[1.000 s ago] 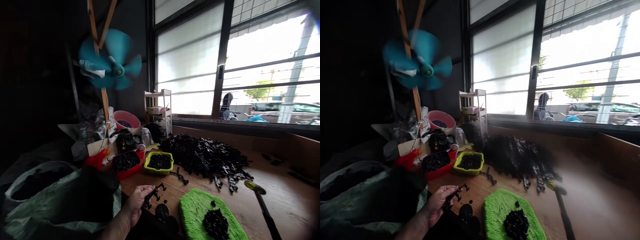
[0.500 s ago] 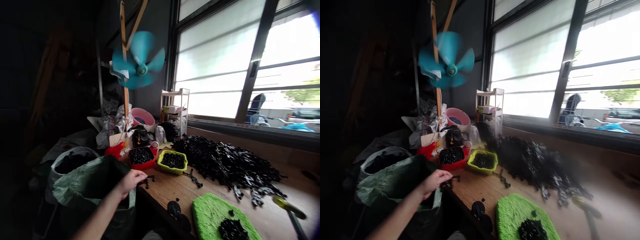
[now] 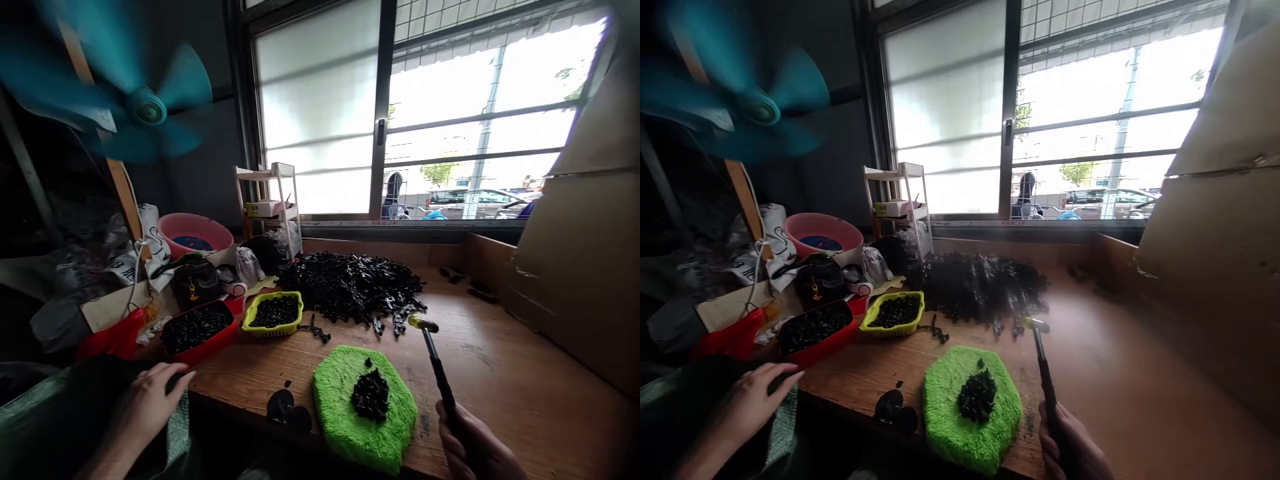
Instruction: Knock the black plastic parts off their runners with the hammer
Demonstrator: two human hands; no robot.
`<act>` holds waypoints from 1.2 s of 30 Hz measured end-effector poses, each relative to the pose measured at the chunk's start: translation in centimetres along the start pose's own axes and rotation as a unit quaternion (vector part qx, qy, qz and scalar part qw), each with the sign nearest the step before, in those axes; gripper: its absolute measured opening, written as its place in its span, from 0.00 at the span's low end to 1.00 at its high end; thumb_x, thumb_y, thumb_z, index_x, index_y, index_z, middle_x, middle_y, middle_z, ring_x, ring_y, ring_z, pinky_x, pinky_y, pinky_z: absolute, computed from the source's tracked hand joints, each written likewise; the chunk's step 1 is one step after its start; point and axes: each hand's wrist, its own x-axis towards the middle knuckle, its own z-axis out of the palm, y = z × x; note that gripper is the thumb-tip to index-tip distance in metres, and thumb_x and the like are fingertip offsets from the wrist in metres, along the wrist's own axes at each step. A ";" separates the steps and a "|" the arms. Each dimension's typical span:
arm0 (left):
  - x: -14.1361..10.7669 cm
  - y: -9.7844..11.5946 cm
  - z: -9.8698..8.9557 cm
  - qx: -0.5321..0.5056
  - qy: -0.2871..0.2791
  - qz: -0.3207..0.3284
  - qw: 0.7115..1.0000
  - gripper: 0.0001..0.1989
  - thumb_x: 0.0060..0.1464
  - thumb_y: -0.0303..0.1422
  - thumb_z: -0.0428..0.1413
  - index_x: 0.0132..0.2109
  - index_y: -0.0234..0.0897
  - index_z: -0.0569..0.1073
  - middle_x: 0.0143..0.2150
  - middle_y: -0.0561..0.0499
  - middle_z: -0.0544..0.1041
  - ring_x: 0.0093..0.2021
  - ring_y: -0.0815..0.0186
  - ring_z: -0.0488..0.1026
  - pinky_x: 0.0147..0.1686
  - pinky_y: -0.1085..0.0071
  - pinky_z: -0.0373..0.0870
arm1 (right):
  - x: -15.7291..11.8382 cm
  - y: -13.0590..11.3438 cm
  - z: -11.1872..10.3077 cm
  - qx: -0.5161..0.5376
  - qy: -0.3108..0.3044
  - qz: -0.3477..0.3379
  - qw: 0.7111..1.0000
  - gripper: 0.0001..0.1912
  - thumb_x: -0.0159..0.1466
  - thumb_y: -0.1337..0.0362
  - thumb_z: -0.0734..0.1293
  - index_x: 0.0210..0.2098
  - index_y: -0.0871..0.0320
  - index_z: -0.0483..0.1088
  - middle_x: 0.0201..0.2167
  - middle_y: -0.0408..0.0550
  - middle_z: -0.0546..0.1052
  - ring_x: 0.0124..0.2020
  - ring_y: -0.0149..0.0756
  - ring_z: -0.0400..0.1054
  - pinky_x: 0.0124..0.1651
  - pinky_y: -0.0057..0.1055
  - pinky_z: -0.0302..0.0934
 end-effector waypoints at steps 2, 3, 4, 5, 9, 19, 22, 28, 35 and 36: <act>0.1 5.8 1.5 -0.120 -0.024 0.063 0.991 0.14 0.51 0.43 0.50 0.35 0.39 0.73 0.38 0.48 0.76 0.40 0.59 0.72 0.42 0.68 0.66 | 0.1 0.0 0.0 -0.002 0.002 -0.008 1.000 0.14 0.60 0.52 0.63 0.29 0.56 0.63 0.16 0.36 0.62 0.11 0.21 0.51 0.12 0.20 0.46; -0.2 9.0 2.1 -0.166 -0.047 0.094 0.980 0.13 0.53 0.42 0.49 0.35 0.40 0.73 0.37 0.49 0.75 0.39 0.61 0.71 0.41 0.69 0.67 | 0.2 0.1 -0.1 -0.001 0.003 -0.009 1.000 0.14 0.60 0.52 0.62 0.29 0.56 0.62 0.16 0.36 0.62 0.11 0.21 0.51 0.12 0.20 0.46; -0.5 12.0 2.6 -0.204 -0.079 0.129 0.967 0.11 0.55 0.39 0.47 0.35 0.40 0.72 0.36 0.50 0.74 0.39 0.63 0.71 0.40 0.70 0.67 | 0.3 0.1 -0.2 0.000 0.003 -0.009 1.000 0.13 0.61 0.52 0.62 0.29 0.56 0.62 0.16 0.36 0.62 0.11 0.21 0.51 0.12 0.20 0.46; -1.0 14.9 3.0 -0.232 -0.109 0.164 0.952 0.10 0.55 0.36 0.47 0.35 0.39 0.71 0.35 0.50 0.74 0.38 0.64 0.70 0.39 0.71 0.67 | 0.3 0.2 -0.3 0.000 0.003 -0.010 1.000 0.13 0.61 0.52 0.62 0.29 0.56 0.62 0.16 0.36 0.62 0.11 0.21 0.51 0.12 0.20 0.45; -2.7 23.4 4.3 -0.309 -0.182 0.289 0.887 0.08 0.51 0.27 0.49 0.39 0.38 0.69 0.38 0.50 0.71 0.40 0.66 0.68 0.41 0.71 0.65 | 0.5 0.3 -0.8 0.004 -0.005 -0.014 1.000 0.12 0.61 0.53 0.62 0.30 0.55 0.62 0.16 0.36 0.64 0.11 0.21 0.52 0.12 0.20 0.46; -1.9 25.1 7.6 -0.351 -0.237 0.313 0.850 0.17 0.41 0.18 0.47 0.38 0.37 0.70 0.41 0.49 0.70 0.44 0.66 0.67 0.46 0.71 0.63 | 0.4 0.2 -1.0 0.002 -0.023 -0.007 1.000 0.13 0.62 0.52 0.60 0.30 0.55 0.61 0.17 0.37 0.64 0.12 0.23 0.53 0.12 0.22 0.50; -1.9 23.7 7.5 -0.356 -0.239 0.278 0.859 0.17 0.40 0.18 0.46 0.36 0.38 0.71 0.45 0.49 0.69 0.47 0.66 0.66 0.48 0.72 0.61 | 0.5 0.2 -1.1 -0.003 -0.032 -0.013 0.999 0.13 0.63 0.52 0.58 0.30 0.55 0.62 0.18 0.38 0.64 0.12 0.23 0.52 0.12 0.22 0.50; -2.4 22.4 7.3 -0.392 -0.225 0.215 0.866 0.15 0.44 0.18 0.46 0.37 0.38 0.69 0.46 0.49 0.67 0.46 0.66 0.66 0.44 0.73 0.63 | 0.6 0.1 -1.0 -0.012 -0.035 -0.019 0.999 0.14 0.64 0.53 0.57 0.30 0.55 0.62 0.18 0.37 0.64 0.12 0.23 0.52 0.12 0.21 0.50; -2.9 22.4 7.2 -0.375 -0.200 0.205 0.882 0.05 0.50 0.26 0.51 0.36 0.37 0.69 0.36 0.51 0.67 0.32 0.70 0.65 0.32 0.75 0.63 | 0.5 0.1 -1.0 -0.017 -0.044 -0.018 0.999 0.15 0.64 0.52 0.56 0.30 0.56 0.63 0.18 0.38 0.63 0.12 0.22 0.52 0.13 0.22 0.50; -2.8 22.6 7.3 -0.369 -0.201 0.208 0.883 0.05 0.51 0.27 0.51 0.36 0.37 0.70 0.36 0.51 0.68 0.31 0.70 0.65 0.32 0.75 0.63 | 0.5 0.1 -1.1 -0.017 -0.045 -0.018 0.999 0.15 0.64 0.52 0.56 0.30 0.55 0.63 0.18 0.38 0.63 0.12 0.22 0.52 0.13 0.22 0.50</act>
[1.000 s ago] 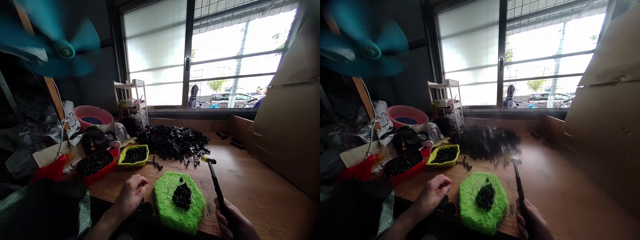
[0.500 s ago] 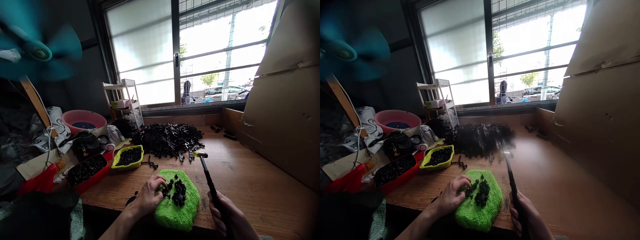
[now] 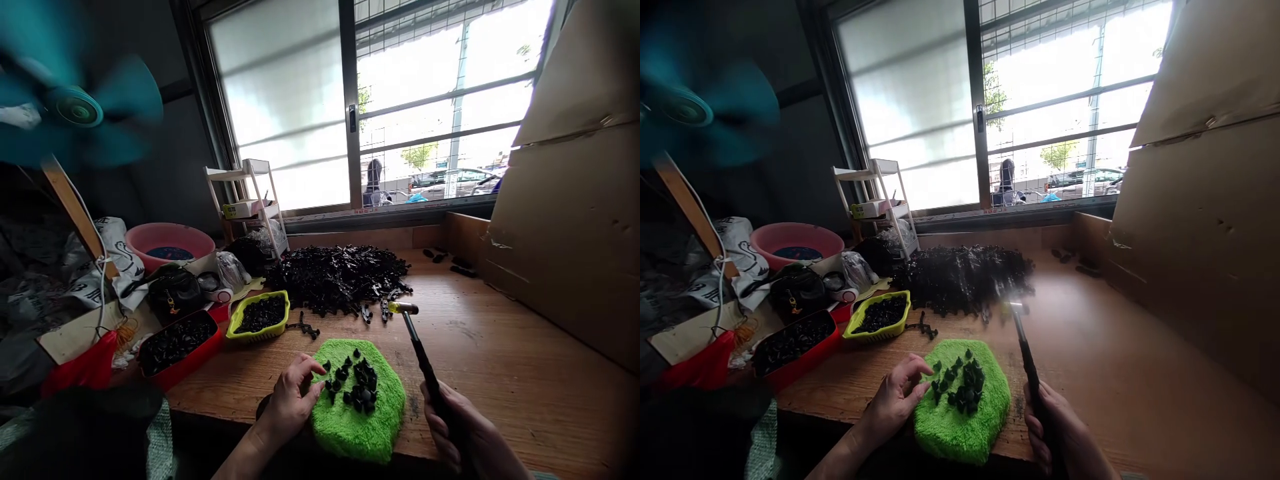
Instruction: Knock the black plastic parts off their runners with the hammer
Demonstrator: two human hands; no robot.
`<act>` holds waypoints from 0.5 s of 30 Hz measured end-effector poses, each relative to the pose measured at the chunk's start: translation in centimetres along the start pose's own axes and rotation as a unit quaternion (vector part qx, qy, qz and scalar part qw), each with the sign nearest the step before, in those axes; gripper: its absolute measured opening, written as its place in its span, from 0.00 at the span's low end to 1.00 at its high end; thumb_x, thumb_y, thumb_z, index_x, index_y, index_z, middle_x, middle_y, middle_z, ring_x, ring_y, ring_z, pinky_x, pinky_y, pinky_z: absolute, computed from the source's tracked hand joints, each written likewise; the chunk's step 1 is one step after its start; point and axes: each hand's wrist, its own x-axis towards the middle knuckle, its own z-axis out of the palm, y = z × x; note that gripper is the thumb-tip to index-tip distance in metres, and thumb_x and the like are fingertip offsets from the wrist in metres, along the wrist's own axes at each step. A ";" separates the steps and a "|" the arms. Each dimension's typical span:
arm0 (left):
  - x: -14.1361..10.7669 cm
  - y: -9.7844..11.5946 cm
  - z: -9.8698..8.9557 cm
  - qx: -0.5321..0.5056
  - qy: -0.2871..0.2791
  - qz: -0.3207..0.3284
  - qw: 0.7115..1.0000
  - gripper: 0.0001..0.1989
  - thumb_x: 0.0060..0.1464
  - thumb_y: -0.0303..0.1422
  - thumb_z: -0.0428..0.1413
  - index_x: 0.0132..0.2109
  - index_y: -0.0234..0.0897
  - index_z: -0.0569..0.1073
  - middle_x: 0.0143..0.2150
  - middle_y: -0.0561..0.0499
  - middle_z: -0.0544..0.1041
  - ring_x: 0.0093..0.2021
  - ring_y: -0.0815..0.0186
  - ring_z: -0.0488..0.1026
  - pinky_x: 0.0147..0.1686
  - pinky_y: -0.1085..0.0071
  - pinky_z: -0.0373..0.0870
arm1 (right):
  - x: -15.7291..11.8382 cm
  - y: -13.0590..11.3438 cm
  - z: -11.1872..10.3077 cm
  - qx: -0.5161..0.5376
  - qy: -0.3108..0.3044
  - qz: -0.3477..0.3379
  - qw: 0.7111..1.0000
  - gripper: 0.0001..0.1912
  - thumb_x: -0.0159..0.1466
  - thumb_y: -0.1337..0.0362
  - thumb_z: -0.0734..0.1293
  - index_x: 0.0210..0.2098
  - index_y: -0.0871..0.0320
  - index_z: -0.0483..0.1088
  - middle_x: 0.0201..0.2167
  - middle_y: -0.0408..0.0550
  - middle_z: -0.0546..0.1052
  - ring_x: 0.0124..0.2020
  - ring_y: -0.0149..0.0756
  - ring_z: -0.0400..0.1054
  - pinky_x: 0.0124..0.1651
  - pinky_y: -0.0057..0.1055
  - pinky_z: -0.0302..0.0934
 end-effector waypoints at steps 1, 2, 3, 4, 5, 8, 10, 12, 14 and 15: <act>0.2 0.0 0.1 0.004 -0.006 0.002 1.000 0.05 0.50 0.26 0.52 0.35 0.37 0.70 0.35 0.51 0.68 0.31 0.70 0.65 0.32 0.75 0.62 | 0.0 0.1 -0.1 0.000 0.001 0.000 1.000 0.15 0.64 0.52 0.55 0.31 0.55 0.63 0.19 0.38 0.64 0.12 0.22 0.52 0.13 0.22 0.50; 0.3 -0.2 0.2 0.007 -0.013 0.006 1.000 0.05 0.50 0.26 0.52 0.34 0.37 0.71 0.34 0.51 0.69 0.31 0.70 0.65 0.31 0.75 0.62 | 0.0 0.1 -0.2 0.000 0.001 0.002 1.000 0.15 0.64 0.52 0.55 0.31 0.55 0.63 0.19 0.38 0.64 0.13 0.22 0.52 0.13 0.22 0.50; 0.5 -0.3 0.2 0.008 -0.020 0.013 1.000 0.05 0.49 0.25 0.53 0.33 0.37 0.71 0.33 0.52 0.69 0.31 0.70 0.65 0.31 0.75 0.62 | 0.1 0.1 -0.2 -0.001 0.000 0.002 1.000 0.15 0.64 0.52 0.55 0.31 0.55 0.63 0.19 0.38 0.64 0.13 0.22 0.53 0.13 0.22 0.51; 0.6 -0.5 0.3 0.008 -0.023 0.022 0.999 0.06 0.48 0.23 0.53 0.33 0.37 0.71 0.33 0.52 0.69 0.31 0.70 0.66 0.31 0.76 0.62 | 0.1 0.2 -0.2 -0.001 0.001 0.004 1.000 0.15 0.65 0.52 0.55 0.31 0.55 0.63 0.19 0.38 0.64 0.13 0.23 0.53 0.13 0.22 0.51; 0.6 -0.7 0.3 0.007 -0.023 0.033 0.999 0.07 0.48 0.22 0.52 0.32 0.37 0.71 0.32 0.52 0.69 0.32 0.70 0.66 0.32 0.76 0.62 | 0.1 0.1 -0.2 -0.002 0.002 0.003 1.000 0.15 0.65 0.52 0.55 0.31 0.55 0.63 0.19 0.38 0.64 0.13 0.23 0.53 0.13 0.22 0.51; 0.4 -1.4 0.1 0.003 -0.008 0.056 0.998 0.09 0.49 0.20 0.50 0.30 0.37 0.71 0.32 0.51 0.69 0.34 0.69 0.67 0.34 0.75 0.63 | 0.2 0.0 -0.1 -0.002 0.004 0.002 1.000 0.14 0.65 0.52 0.55 0.31 0.55 0.63 0.19 0.38 0.64 0.13 0.22 0.52 0.13 0.22 0.50; -0.1 -1.4 -0.1 0.007 0.004 0.060 0.998 0.10 0.49 0.19 0.48 0.30 0.37 0.70 0.33 0.51 0.69 0.34 0.69 0.68 0.34 0.74 0.64 | 0.2 -0.1 0.1 -0.002 0.005 0.004 1.000 0.14 0.64 0.52 0.56 0.31 0.55 0.63 0.19 0.38 0.63 0.12 0.22 0.52 0.12 0.22 0.50; -0.5 -1.1 -0.3 0.023 0.013 0.061 0.998 0.11 0.48 0.20 0.49 0.34 0.38 0.71 0.35 0.50 0.69 0.36 0.67 0.68 0.36 0.73 0.64 | 0.2 -0.1 0.2 -0.002 0.004 0.006 1.000 0.15 0.64 0.52 0.56 0.31 0.55 0.63 0.19 0.38 0.64 0.13 0.22 0.52 0.12 0.22 0.50; -0.8 -0.5 -0.1 0.052 0.013 0.068 0.996 0.11 0.49 0.23 0.51 0.38 0.40 0.72 0.39 0.48 0.68 0.40 0.64 0.67 0.40 0.70 0.65 | 0.2 -0.1 0.1 -0.003 0.003 0.010 1.000 0.15 0.65 0.52 0.55 0.31 0.55 0.62 0.19 0.38 0.63 0.13 0.22 0.52 0.12 0.21 0.50; -0.9 -0.2 0.1 0.069 0.011 0.071 0.995 0.10 0.49 0.25 0.52 0.39 0.40 0.72 0.39 0.48 0.68 0.42 0.63 0.66 0.42 0.68 0.64 | 0.1 0.0 0.1 -0.003 0.003 0.012 1.000 0.15 0.65 0.52 0.55 0.30 0.55 0.62 0.19 0.38 0.63 0.13 0.22 0.52 0.12 0.21 0.50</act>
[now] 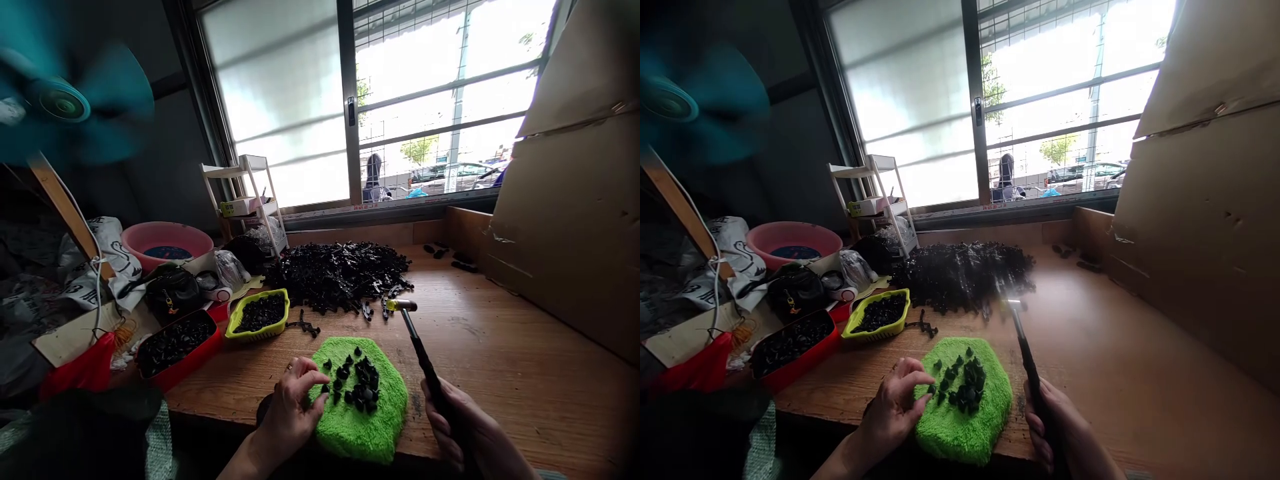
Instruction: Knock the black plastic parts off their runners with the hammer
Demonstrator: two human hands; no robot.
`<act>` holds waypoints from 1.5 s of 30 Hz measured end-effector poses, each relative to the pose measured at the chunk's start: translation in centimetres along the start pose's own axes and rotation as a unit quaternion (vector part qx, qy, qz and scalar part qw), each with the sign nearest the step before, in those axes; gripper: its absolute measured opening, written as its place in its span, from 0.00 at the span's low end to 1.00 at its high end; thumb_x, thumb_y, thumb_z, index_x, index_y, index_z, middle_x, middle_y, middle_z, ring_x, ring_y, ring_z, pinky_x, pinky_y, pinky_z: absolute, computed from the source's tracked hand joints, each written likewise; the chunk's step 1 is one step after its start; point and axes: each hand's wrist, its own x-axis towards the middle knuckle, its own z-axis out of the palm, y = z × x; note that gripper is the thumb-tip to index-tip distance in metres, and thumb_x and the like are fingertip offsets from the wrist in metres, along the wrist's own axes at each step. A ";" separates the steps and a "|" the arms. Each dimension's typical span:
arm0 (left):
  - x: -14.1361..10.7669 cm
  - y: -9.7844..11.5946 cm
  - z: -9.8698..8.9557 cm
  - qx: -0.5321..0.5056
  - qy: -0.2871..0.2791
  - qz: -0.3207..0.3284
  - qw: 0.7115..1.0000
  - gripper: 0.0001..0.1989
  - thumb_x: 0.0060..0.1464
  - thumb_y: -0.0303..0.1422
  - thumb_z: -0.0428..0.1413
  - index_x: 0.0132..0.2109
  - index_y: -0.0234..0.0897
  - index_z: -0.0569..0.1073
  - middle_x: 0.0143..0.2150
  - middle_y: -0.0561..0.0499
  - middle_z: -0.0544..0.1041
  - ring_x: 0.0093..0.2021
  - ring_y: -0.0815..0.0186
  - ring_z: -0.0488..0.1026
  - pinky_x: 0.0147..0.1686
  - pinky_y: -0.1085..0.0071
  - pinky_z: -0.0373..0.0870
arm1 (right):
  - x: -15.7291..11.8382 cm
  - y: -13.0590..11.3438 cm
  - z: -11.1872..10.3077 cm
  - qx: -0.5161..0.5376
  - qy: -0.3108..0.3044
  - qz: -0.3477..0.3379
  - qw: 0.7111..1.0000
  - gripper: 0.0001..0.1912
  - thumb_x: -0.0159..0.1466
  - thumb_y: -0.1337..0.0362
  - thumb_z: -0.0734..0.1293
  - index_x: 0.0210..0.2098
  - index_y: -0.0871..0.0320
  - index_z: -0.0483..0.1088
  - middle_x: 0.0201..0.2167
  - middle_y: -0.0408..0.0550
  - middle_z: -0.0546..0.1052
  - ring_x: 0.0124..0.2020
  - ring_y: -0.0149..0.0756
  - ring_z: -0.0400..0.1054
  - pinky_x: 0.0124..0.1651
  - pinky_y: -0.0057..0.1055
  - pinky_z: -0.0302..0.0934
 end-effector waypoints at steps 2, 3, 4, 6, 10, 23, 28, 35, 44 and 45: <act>0.1 0.6 0.4 0.028 -0.010 0.002 1.000 0.08 0.51 0.28 0.53 0.39 0.41 0.73 0.39 0.47 0.68 0.43 0.62 0.65 0.43 0.66 0.63 | 0.0 0.0 -0.1 -0.001 -0.002 0.002 1.000 0.15 0.65 0.52 0.55 0.30 0.55 0.62 0.19 0.37 0.63 0.13 0.22 0.52 0.12 0.21 0.50; 0.2 0.8 0.7 0.037 -0.016 0.001 0.999 0.07 0.51 0.29 0.52 0.37 0.40 0.73 0.38 0.47 0.68 0.42 0.62 0.65 0.42 0.66 0.63 | 0.0 0.0 -0.1 -0.002 -0.003 0.001 1.000 0.15 0.65 0.52 0.55 0.31 0.55 0.62 0.19 0.37 0.63 0.13 0.22 0.52 0.13 0.22 0.50; 0.3 1.0 0.9 0.043 -0.021 -0.002 0.999 0.06 0.52 0.28 0.52 0.36 0.40 0.72 0.37 0.47 0.68 0.41 0.62 0.65 0.41 0.66 0.63 | 0.0 0.0 -0.1 -0.004 -0.004 -0.001 1.000 0.15 0.65 0.52 0.55 0.31 0.55 0.62 0.19 0.38 0.63 0.13 0.22 0.52 0.13 0.22 0.51; 0.5 1.2 1.0 0.044 -0.022 -0.010 0.999 0.06 0.52 0.27 0.50 0.33 0.39 0.71 0.35 0.48 0.68 0.40 0.62 0.65 0.40 0.67 0.63 | 0.0 -0.1 -0.1 -0.005 -0.005 -0.006 1.000 0.15 0.65 0.52 0.55 0.31 0.55 0.62 0.19 0.38 0.63 0.13 0.23 0.52 0.13 0.22 0.51; 0.6 1.5 0.7 0.015 -0.030 -0.046 0.998 0.05 0.52 0.28 0.51 0.29 0.38 0.68 0.33 0.49 0.68 0.38 0.63 0.65 0.40 0.67 0.62 | 0.1 -0.1 0.0 0.000 -0.001 -0.001 1.000 0.14 0.65 0.52 0.55 0.32 0.55 0.62 0.19 0.38 0.63 0.13 0.22 0.52 0.13 0.22 0.51; 5.3 -1.9 1.3 0.055 -0.013 -0.093 0.994 0.02 0.44 0.27 0.55 0.28 0.37 0.73 0.29 0.52 0.71 0.34 0.65 0.68 0.35 0.71 0.63 | 0.2 0.0 -0.1 0.018 -0.002 0.009 1.000 0.14 0.64 0.52 0.56 0.31 0.55 0.62 0.19 0.37 0.63 0.13 0.22 0.52 0.13 0.21 0.50; 4.7 -1.6 0.6 0.083 -0.014 -0.015 0.996 0.10 0.46 0.22 0.51 0.31 0.39 0.76 0.31 0.50 0.73 0.36 0.64 0.68 0.37 0.69 0.63 | 0.4 0.0 -0.1 0.025 -0.003 0.009 1.000 0.14 0.65 0.53 0.55 0.31 0.55 0.62 0.20 0.37 0.64 0.13 0.21 0.52 0.13 0.20 0.50; 4.2 -3.4 -1.6 0.022 0.024 -0.059 0.998 0.10 0.53 0.29 0.48 0.38 0.37 0.74 0.34 0.49 0.75 0.34 0.66 0.71 0.35 0.72 0.67 | 0.7 0.3 -0.3 0.034 -0.013 0.006 0.999 0.15 0.64 0.52 0.56 0.29 0.55 0.62 0.19 0.38 0.65 0.12 0.22 0.52 0.12 0.21 0.51; 10.6 -6.4 0.6 0.292 -0.062 -0.167 0.940 0.26 0.52 0.45 0.49 0.51 0.29 0.65 0.43 0.36 0.72 0.46 0.51 0.69 0.42 0.62 0.63 | 0.8 0.1 0.5 0.019 0.031 0.016 0.999 0.17 0.61 0.48 0.59 0.28 0.55 0.62 0.17 0.36 0.62 0.11 0.19 0.49 0.12 0.18 0.45; 11.0 -6.7 1.3 0.296 -0.062 -0.177 0.937 0.27 0.50 0.46 0.52 0.50 0.28 0.66 0.42 0.34 0.72 0.46 0.48 0.68 0.42 0.60 0.63 | 0.8 0.1 0.5 0.017 0.032 0.014 0.999 0.17 0.61 0.48 0.60 0.29 0.55 0.63 0.16 0.36 0.62 0.11 0.19 0.49 0.12 0.17 0.44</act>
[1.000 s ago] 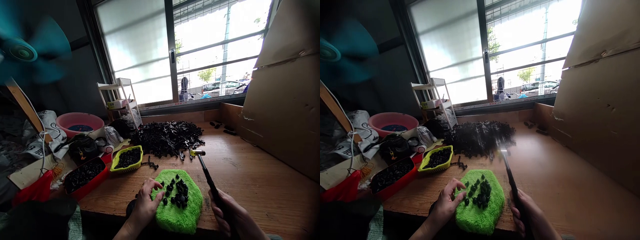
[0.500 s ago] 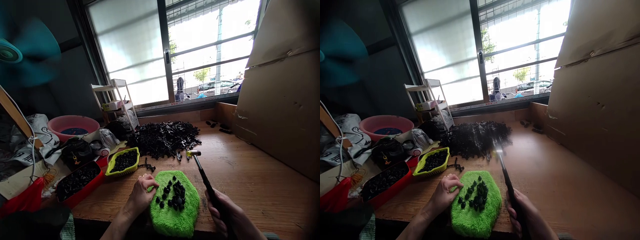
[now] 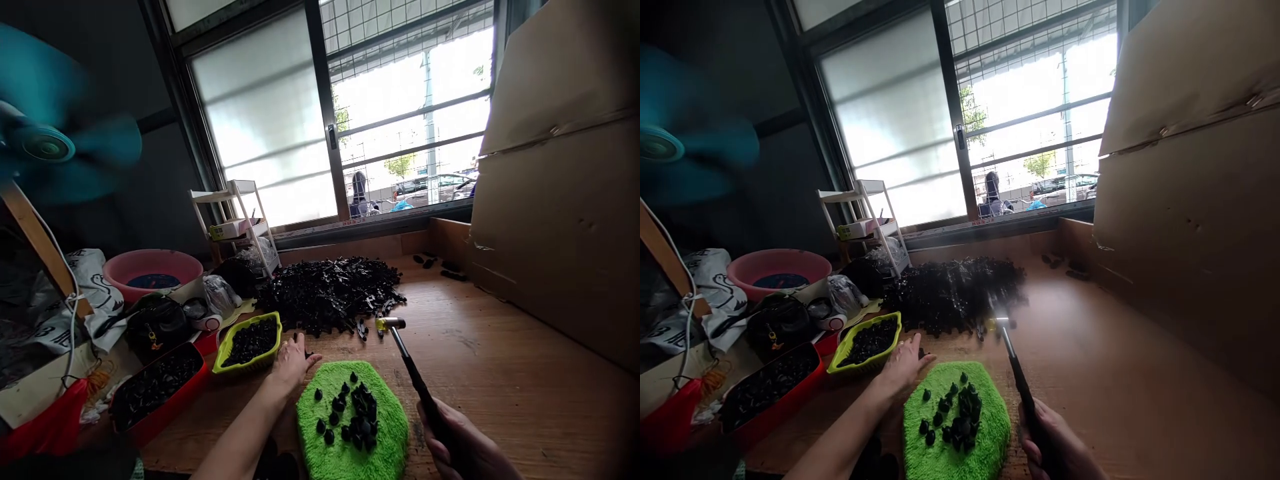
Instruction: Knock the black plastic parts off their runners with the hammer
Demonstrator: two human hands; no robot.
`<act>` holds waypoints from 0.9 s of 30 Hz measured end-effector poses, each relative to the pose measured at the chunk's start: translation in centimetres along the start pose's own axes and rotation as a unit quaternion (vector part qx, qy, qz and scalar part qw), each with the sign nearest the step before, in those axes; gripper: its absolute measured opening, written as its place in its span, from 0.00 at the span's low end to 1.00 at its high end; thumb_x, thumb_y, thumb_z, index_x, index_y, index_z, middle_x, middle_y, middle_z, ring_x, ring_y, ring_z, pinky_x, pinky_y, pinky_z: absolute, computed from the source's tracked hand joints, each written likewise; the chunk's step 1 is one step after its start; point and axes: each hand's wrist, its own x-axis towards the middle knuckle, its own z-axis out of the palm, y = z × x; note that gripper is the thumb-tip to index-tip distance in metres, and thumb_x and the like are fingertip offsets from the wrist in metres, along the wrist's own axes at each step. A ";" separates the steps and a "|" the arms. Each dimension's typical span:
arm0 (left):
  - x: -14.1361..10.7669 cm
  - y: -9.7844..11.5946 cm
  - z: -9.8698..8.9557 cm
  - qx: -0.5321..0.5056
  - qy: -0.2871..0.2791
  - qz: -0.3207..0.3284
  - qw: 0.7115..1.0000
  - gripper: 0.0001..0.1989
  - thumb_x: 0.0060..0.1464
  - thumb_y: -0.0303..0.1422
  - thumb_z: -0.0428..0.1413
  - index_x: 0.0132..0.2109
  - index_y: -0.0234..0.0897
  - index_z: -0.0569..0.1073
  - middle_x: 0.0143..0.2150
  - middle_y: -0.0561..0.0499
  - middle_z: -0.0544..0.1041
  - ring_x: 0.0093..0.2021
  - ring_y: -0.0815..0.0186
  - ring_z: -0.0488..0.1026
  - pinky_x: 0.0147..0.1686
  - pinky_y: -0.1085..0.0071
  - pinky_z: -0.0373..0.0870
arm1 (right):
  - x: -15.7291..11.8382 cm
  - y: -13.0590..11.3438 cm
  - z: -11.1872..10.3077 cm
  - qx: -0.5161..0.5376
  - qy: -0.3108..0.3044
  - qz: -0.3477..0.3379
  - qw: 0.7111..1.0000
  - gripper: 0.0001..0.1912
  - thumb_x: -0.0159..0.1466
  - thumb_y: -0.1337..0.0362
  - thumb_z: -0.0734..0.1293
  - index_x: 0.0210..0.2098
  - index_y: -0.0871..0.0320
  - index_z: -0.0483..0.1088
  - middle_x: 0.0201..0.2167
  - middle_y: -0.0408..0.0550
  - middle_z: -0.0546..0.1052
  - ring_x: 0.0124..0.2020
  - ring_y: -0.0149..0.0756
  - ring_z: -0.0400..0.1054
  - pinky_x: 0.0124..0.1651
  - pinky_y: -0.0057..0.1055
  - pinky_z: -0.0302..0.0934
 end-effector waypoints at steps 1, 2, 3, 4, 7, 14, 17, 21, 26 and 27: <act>0.4 0.2 0.6 0.005 -0.001 -0.009 1.000 0.26 0.49 0.45 0.53 0.48 0.28 0.67 0.42 0.34 0.72 0.47 0.47 0.67 0.43 0.58 0.62 | 0.0 0.0 0.0 -0.002 0.000 -0.003 1.000 0.17 0.60 0.48 0.60 0.29 0.55 0.63 0.16 0.36 0.62 0.11 0.19 0.49 0.12 0.17 0.44; 0.6 0.4 1.2 0.008 0.001 -0.014 1.000 0.22 0.49 0.42 0.53 0.46 0.29 0.68 0.42 0.34 0.72 0.47 0.46 0.66 0.43 0.58 0.62 | 0.0 0.0 0.0 -0.003 -0.001 -0.005 1.000 0.16 0.60 0.48 0.60 0.30 0.55 0.63 0.17 0.35 0.62 0.11 0.19 0.49 0.12 0.17 0.44; 0.6 0.4 1.7 0.009 0.005 -0.016 1.000 0.18 0.50 0.39 0.53 0.45 0.30 0.69 0.42 0.35 0.72 0.48 0.47 0.65 0.44 0.58 0.61 | 0.0 0.0 -0.1 -0.005 -0.003 -0.007 1.000 0.16 0.60 0.48 0.60 0.30 0.55 0.63 0.17 0.35 0.62 0.11 0.19 0.49 0.11 0.17 0.44; 0.6 0.3 2.2 0.007 0.011 -0.014 1.000 0.14 0.51 0.35 0.51 0.43 0.31 0.69 0.42 0.37 0.72 0.48 0.48 0.65 0.44 0.59 0.61 | 0.0 0.0 -0.2 -0.006 -0.006 -0.008 1.000 0.16 0.60 0.48 0.60 0.30 0.55 0.63 0.16 0.35 0.62 0.10 0.19 0.49 0.11 0.17 0.44; 0.0 -0.5 2.8 -0.012 0.026 0.012 1.000 0.15 0.51 0.24 0.48 0.46 0.35 0.68 0.43 0.42 0.71 0.48 0.56 0.66 0.45 0.64 0.61 | 0.0 0.1 -0.5 -0.004 -0.023 -0.009 1.000 0.16 0.61 0.49 0.59 0.29 0.55 0.62 0.17 0.36 0.63 0.10 0.20 0.50 0.11 0.18 0.46; -2.0 -2.2 1.8 -0.048 0.047 0.064 0.996 0.16 0.45 0.16 0.47 0.38 0.36 0.72 0.40 0.48 0.69 0.40 0.68 0.69 0.42 0.74 0.63 | 0.4 0.5 -0.9 0.006 -0.051 -0.022 0.998 0.15 0.65 0.53 0.55 0.29 0.55 0.60 0.19 0.37 0.64 0.11 0.21 0.52 0.11 0.19 0.50; -3.2 -2.7 1.2 -0.041 0.076 0.068 0.994 0.13 0.47 0.18 0.47 0.32 0.36 0.74 0.38 0.49 0.68 0.37 0.67 0.69 0.38 0.73 0.64 | 0.5 0.5 -1.0 -0.009 -0.054 -0.032 0.998 0.14 0.65 0.55 0.55 0.28 0.55 0.61 0.18 0.37 0.65 0.10 0.21 0.52 0.10 0.19 0.50; -4.6 -3.6 0.9 -0.107 0.076 0.045 0.990 0.13 0.50 0.24 0.47 0.37 0.40 0.75 0.34 0.50 0.73 0.36 0.65 0.71 0.38 0.72 0.65 | 0.5 0.5 -1.0 -0.025 -0.054 -0.040 0.997 0.13 0.65 0.55 0.55 0.29 0.56 0.61 0.17 0.36 0.64 0.09 0.20 0.51 0.10 0.19 0.50; -5.2 -4.8 1.3 -0.311 0.078 -0.007 0.947 0.10 0.52 0.34 0.49 0.29 0.37 0.72 0.24 0.52 0.72 0.27 0.67 0.69 0.31 0.73 0.64 | 0.2 0.3 -0.8 -0.043 -0.050 -0.039 0.997 0.15 0.65 0.52 0.56 0.31 0.56 0.62 0.16 0.37 0.65 0.08 0.21 0.50 0.09 0.20 0.51; -5.4 -4.9 1.3 -0.373 0.077 -0.029 0.924 0.09 0.51 0.36 0.51 0.28 0.36 0.71 0.22 0.53 0.70 0.26 0.68 0.68 0.29 0.74 0.63 | 0.1 0.2 -0.7 -0.046 -0.051 -0.040 0.997 0.14 0.64 0.51 0.55 0.35 0.55 0.62 0.16 0.36 0.64 0.08 0.21 0.50 0.09 0.20 0.50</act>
